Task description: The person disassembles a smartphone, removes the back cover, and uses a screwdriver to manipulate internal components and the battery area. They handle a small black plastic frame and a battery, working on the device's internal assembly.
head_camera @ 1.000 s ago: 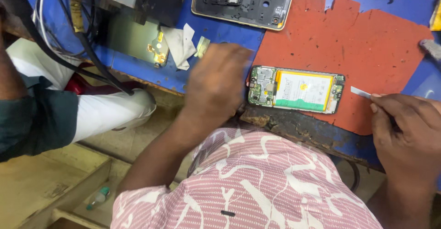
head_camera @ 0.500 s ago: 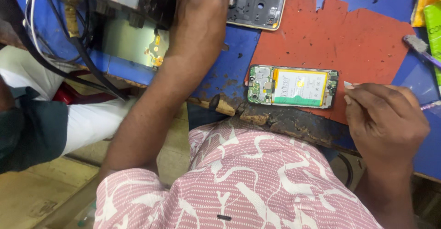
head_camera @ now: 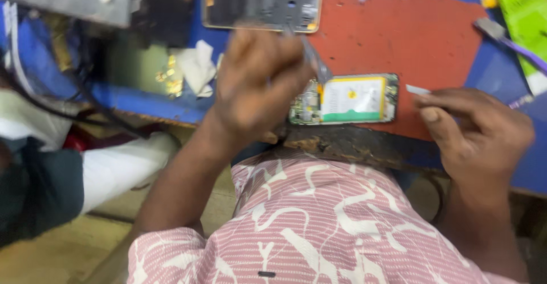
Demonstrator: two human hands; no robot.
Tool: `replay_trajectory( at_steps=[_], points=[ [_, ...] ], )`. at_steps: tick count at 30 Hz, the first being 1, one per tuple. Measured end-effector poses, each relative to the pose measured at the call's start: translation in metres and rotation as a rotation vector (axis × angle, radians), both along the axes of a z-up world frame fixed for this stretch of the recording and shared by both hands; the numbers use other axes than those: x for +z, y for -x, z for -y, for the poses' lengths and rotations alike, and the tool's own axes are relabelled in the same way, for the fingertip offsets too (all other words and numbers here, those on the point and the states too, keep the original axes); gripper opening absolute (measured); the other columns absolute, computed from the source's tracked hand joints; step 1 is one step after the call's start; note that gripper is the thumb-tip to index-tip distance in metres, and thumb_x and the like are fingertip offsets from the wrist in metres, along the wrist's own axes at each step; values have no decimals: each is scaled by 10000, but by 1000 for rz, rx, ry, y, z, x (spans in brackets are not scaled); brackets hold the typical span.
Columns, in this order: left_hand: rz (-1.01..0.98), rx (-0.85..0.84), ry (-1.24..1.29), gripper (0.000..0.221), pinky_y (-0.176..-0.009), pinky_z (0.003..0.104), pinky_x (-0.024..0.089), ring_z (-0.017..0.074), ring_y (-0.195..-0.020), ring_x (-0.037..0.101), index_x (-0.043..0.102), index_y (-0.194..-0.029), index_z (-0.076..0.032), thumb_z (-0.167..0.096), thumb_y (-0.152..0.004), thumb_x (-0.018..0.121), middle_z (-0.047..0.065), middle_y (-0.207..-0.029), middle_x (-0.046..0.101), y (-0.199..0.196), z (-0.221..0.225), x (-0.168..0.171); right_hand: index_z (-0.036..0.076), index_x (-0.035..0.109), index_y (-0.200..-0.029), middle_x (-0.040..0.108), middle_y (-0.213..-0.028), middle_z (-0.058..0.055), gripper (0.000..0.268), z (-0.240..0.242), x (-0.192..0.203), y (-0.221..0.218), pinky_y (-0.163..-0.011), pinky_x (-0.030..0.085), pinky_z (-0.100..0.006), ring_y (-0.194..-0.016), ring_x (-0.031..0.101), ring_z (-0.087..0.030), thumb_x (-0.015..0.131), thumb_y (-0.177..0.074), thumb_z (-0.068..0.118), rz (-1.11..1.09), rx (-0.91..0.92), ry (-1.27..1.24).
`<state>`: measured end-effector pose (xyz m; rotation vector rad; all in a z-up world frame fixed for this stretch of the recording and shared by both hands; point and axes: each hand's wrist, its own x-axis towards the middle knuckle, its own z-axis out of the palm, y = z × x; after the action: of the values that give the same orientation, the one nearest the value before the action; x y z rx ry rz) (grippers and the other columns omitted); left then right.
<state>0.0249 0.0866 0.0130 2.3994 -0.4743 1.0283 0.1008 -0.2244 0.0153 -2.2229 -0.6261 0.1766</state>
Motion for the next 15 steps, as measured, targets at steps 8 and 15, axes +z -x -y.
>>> replay_trajectory(
  at_steps=[8,15],
  points=[
    [129,-339,-81,166,-725,365,521,199,-952,615,688,-976,-77,-16,-894,819,62,-1083,643,-13,55,-29,-77,624,-1356,745,-1107,-147,439,-18,-7,-2,-924,622,-284,-1020,734,-170,741,-933,-62,-775,230,-569],
    [-188,-166,131,215,-935,428,549,280,-1146,621,703,-1182,-2,-27,-980,770,119,-1200,639,8,70,-31,-7,643,-1212,727,-1093,-109,301,8,-10,-10,-840,611,-247,-911,720,-142,748,-932,-42,-730,-53,-772]
  ],
)
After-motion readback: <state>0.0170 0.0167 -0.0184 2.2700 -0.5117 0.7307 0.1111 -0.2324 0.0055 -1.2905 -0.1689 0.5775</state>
